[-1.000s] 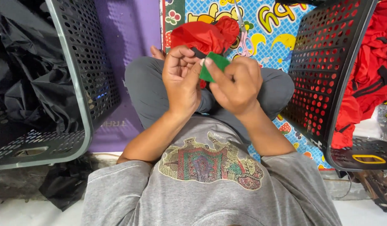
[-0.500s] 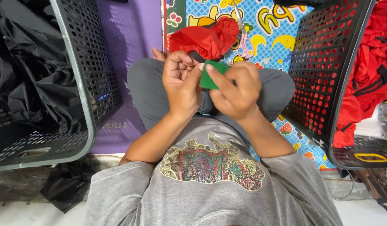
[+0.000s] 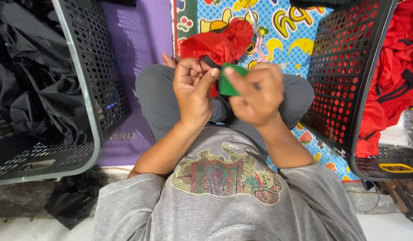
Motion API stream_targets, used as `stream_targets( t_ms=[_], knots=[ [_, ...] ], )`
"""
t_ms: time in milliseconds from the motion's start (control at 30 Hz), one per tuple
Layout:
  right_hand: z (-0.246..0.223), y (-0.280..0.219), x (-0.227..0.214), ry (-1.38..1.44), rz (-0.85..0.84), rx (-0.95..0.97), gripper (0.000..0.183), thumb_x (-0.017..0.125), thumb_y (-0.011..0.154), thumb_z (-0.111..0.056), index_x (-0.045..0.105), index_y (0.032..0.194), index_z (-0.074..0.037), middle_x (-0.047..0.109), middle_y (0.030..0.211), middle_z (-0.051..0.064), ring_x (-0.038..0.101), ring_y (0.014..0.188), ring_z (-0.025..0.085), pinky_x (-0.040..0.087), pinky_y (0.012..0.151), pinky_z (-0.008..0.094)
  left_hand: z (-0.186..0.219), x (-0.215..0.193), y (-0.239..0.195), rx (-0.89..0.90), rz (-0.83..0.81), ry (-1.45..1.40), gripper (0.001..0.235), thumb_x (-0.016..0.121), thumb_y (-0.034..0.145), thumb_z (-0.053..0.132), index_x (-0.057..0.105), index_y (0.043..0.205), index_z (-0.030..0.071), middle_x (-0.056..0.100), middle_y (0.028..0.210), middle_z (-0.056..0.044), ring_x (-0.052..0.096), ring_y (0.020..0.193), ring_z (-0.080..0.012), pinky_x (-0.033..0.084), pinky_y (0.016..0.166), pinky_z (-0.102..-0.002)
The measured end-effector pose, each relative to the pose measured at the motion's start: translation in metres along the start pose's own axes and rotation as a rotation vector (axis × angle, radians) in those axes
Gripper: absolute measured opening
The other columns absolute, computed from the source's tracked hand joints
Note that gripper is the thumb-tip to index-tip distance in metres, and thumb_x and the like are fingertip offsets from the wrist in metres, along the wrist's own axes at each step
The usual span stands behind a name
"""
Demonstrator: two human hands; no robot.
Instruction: The person sits cross-legged on a mat and uses pink scissors to cut a black elastic band attached to a red fabric item. They repeatedly trim the band, inspect the edges, and manipulate the fabric with their hands.
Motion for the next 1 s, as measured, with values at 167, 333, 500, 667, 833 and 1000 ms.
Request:
stream_targets(
  t_ms=[167, 333, 500, 667, 833, 1000],
  knots=[
    [0.005, 0.002, 0.003, -0.037, -0.018, 0.023, 0.034, 0.054, 0.086, 0.004, 0.083, 0.103, -0.001, 0.04, 0.075, 0.007, 0.049, 0.064, 0.028, 0.048, 0.062, 0.043, 0.005, 0.001, 0.004, 0.019, -0.022, 0.011, 0.034, 0.078, 0.086, -0.004, 0.049, 0.092, 0.012, 0.069, 0.084, -0.007, 0.058, 0.068, -0.0038, 0.05, 0.061, -0.018],
    [-0.002, 0.0, 0.009, 0.002, -0.024, 0.017, 0.038, 0.052, 0.083, 0.007, 0.083, 0.103, -0.002, 0.039, 0.074, 0.007, 0.051, 0.066, 0.028, 0.05, 0.064, 0.041, 0.007, -0.001, 0.003, 0.039, -0.037, 0.022, 0.035, 0.077, 0.086, -0.006, 0.047, 0.092, 0.011, 0.069, 0.087, -0.009, 0.06, 0.072, -0.0066, 0.052, 0.065, -0.02],
    [0.004, -0.001, -0.004, 0.089, 0.053, 0.062, 0.04, 0.051, 0.084, 0.009, 0.083, 0.106, 0.0, 0.047, 0.077, 0.006, 0.055, 0.07, 0.028, 0.05, 0.067, 0.044, 0.01, 0.003, 0.003, 0.057, -0.031, 0.046, 0.036, 0.079, 0.085, -0.007, 0.048, 0.092, 0.012, 0.071, 0.086, -0.009, 0.061, 0.071, -0.0062, 0.052, 0.066, -0.02],
    [0.01, -0.002, 0.004, 0.11, 0.004, 0.057, 0.032, 0.053, 0.086, 0.006, 0.082, 0.1, 0.001, 0.043, 0.074, 0.008, 0.051, 0.065, 0.029, 0.052, 0.064, 0.044, 0.008, 0.005, 0.004, 0.045, -0.048, 0.013, 0.038, 0.076, 0.087, -0.007, 0.045, 0.091, 0.014, 0.07, 0.086, -0.008, 0.058, 0.071, -0.0056, 0.05, 0.064, -0.019],
    [0.0, 0.004, 0.001, 0.038, 0.029, 0.018, 0.035, 0.054, 0.085, 0.007, 0.084, 0.1, -0.003, 0.043, 0.077, 0.008, 0.054, 0.069, 0.03, 0.051, 0.065, 0.045, 0.004, 0.002, 0.005, 0.031, -0.06, 0.013, 0.039, 0.077, 0.086, -0.007, 0.045, 0.091, 0.014, 0.071, 0.087, -0.009, 0.059, 0.07, -0.0057, 0.05, 0.064, -0.02],
    [0.001, 0.004, 0.0, -0.037, 0.037, 0.009, 0.033, 0.054, 0.089, -0.002, 0.084, 0.102, -0.004, 0.042, 0.075, 0.006, 0.052, 0.067, 0.028, 0.051, 0.063, 0.045, 0.005, 0.003, 0.006, 0.017, -0.068, -0.005, 0.038, 0.076, 0.088, -0.006, 0.043, 0.091, 0.014, 0.07, 0.087, -0.009, 0.058, 0.071, -0.0062, 0.049, 0.063, -0.018]
  ],
)
Point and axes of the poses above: each hand's wrist, its own y-axis towards the middle knuckle, its own x-axis out of the palm, z = x × y, the point moved 9 cm from there along y, towards the middle knuckle
